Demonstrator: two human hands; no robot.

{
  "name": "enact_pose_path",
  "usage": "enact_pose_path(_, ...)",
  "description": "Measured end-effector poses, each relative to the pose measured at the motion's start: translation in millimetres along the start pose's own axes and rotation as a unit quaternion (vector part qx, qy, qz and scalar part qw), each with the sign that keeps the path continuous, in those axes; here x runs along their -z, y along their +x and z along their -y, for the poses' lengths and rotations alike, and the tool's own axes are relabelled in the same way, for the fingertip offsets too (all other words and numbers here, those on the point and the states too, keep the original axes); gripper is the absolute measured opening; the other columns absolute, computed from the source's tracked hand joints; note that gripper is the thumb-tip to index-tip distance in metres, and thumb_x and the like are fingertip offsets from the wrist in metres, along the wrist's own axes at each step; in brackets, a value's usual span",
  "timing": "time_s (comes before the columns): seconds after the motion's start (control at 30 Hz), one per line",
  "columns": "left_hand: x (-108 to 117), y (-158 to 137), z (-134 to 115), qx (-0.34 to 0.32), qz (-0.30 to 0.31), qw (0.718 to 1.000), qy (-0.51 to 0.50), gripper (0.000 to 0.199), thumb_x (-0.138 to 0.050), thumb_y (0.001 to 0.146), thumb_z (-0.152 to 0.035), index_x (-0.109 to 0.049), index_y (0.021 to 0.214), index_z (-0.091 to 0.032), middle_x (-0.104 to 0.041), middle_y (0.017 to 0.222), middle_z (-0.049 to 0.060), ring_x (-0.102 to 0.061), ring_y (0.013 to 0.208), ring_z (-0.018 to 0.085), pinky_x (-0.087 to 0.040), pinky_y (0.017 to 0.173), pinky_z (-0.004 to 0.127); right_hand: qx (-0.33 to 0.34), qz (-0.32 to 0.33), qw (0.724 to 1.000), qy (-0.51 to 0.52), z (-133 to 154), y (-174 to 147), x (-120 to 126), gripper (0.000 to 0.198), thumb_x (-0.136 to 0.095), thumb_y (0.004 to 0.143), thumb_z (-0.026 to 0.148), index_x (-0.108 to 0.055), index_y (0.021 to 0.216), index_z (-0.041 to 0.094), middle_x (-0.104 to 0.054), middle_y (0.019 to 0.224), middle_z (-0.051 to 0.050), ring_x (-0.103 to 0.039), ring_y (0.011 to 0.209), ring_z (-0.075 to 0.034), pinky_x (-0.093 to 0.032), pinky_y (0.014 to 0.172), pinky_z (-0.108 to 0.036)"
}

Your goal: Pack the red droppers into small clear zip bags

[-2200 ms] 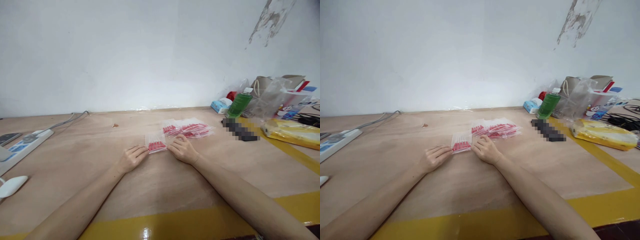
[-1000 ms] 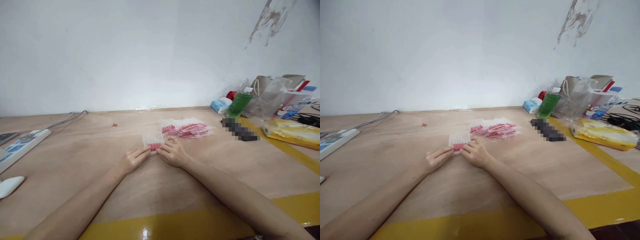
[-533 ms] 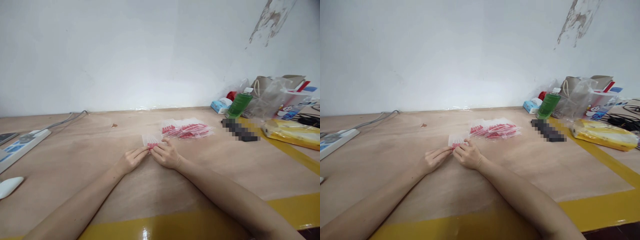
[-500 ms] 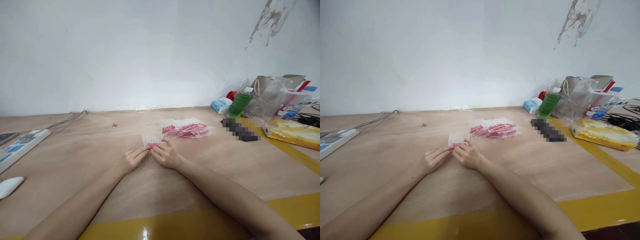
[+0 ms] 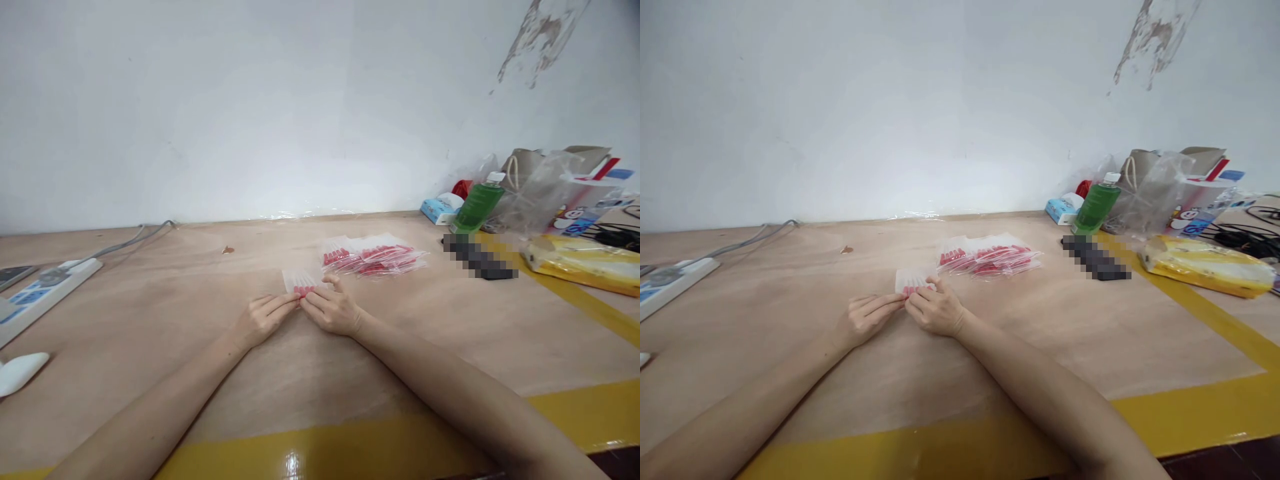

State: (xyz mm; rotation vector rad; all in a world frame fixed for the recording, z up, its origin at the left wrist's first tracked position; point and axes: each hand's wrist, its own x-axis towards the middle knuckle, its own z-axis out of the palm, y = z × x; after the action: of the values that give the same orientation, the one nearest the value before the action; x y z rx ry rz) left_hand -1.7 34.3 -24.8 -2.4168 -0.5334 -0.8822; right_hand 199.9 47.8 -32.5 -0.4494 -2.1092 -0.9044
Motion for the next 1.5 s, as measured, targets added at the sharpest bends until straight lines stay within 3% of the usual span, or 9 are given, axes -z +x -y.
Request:
enact_pose_path(0.4,4,-2,-4,0.069,-0.017,0.997,-0.015,0.013,-0.05,0.086,-0.013,-0.061,0.092,-0.018,-0.069,0.091,0.003,-0.066,0.073,0.012,-0.052,0.064,0.022,0.002,0.037,0.999,-0.028,-20,-14,19,0.016,-0.046,0.084,0.01,-0.056,0.073,0.017,-0.057,0.064,0.004,-0.047,0.068,-0.009,-0.025,0.084,-0.033)
enact_pose_path(0.53,9,-3,-3,0.1,-0.023,0.994,-0.039,0.017,-0.047,0.086,-0.01,-0.061,0.093,-0.018,-0.069,0.091,0.003,-0.066,0.077,0.012,-0.053,0.066,0.022,-0.026,0.034,0.998,-0.044,-28,-22,21,0.014,-0.047,0.085,0.012,-0.058,0.079,0.018,-0.062,0.072,0.002,-0.05,0.077,-0.01,-0.024,0.082,-0.032)
enact_pose_path(0.73,10,-5,-4,0.138,-0.027,0.989,-0.054,0.018,-0.047,0.087,-0.014,-0.062,0.093,-0.02,-0.069,0.093,0.002,-0.066,0.08,0.012,-0.054,0.069,0.021,-0.078,0.048,0.995,-0.045,-27,-22,18,0.017,-0.047,0.086,0.016,-0.056,0.071,0.017,-0.061,0.07,0.001,-0.049,0.073,-0.011,-0.024,0.078,-0.032)
enact_pose_path(0.97,5,4,-2,0.111,-0.033,0.993,-0.006,0.012,-0.061,0.08,-0.019,-0.065,0.09,-0.023,-0.07,0.089,0.001,-0.062,0.083,0.018,-0.048,0.073,0.033,-0.079,0.048,0.995,-0.027,-22,-15,17,0.021,-0.047,0.086,0.019,-0.055,0.067,0.017,-0.059,0.065,0.001,-0.048,0.07,-0.011,-0.025,0.079,-0.033)
enact_pose_path(1.27,10,3,2,0.092,-0.053,0.994,-0.041,0.008,-0.056,0.084,-0.016,-0.062,0.086,-0.019,-0.069,0.079,0.002,-0.062,0.074,0.015,-0.048,0.068,0.029,-0.082,0.075,0.994,-0.01,-17,-17,14,0.022,-0.044,0.088,0.02,-0.057,0.071,0.017,-0.06,0.067,0.0,-0.049,0.073,-0.012,-0.024,0.085,-0.036)
enact_pose_path(1.4,13,-3,4,0.07,-0.01,0.997,-0.023,0.023,-0.042,0.088,-0.009,-0.06,0.099,-0.019,-0.067,0.091,0.005,-0.063,0.082,0.015,-0.05,0.072,0.028,-0.088,0.071,0.994,-0.006,-19,-18,14,0.025,-0.044,0.088,0.024,-0.056,0.068,0.017,-0.06,0.068,-0.001,-0.049,0.073,-0.012,-0.023,0.087,-0.037)
enact_pose_path(1.5,11,-9,7,0.076,-0.003,0.997,-0.014,0.026,-0.041,0.088,-0.007,-0.061,0.099,-0.02,-0.067,0.083,0.005,-0.063,0.079,0.015,-0.051,0.069,0.027,-0.092,0.083,0.992,-0.005,-18,-17,14,0.025,-0.043,0.089,0.026,-0.057,0.07,0.017,-0.06,0.068,-0.001,-0.049,0.072,-0.012,-0.022,0.09,-0.038)
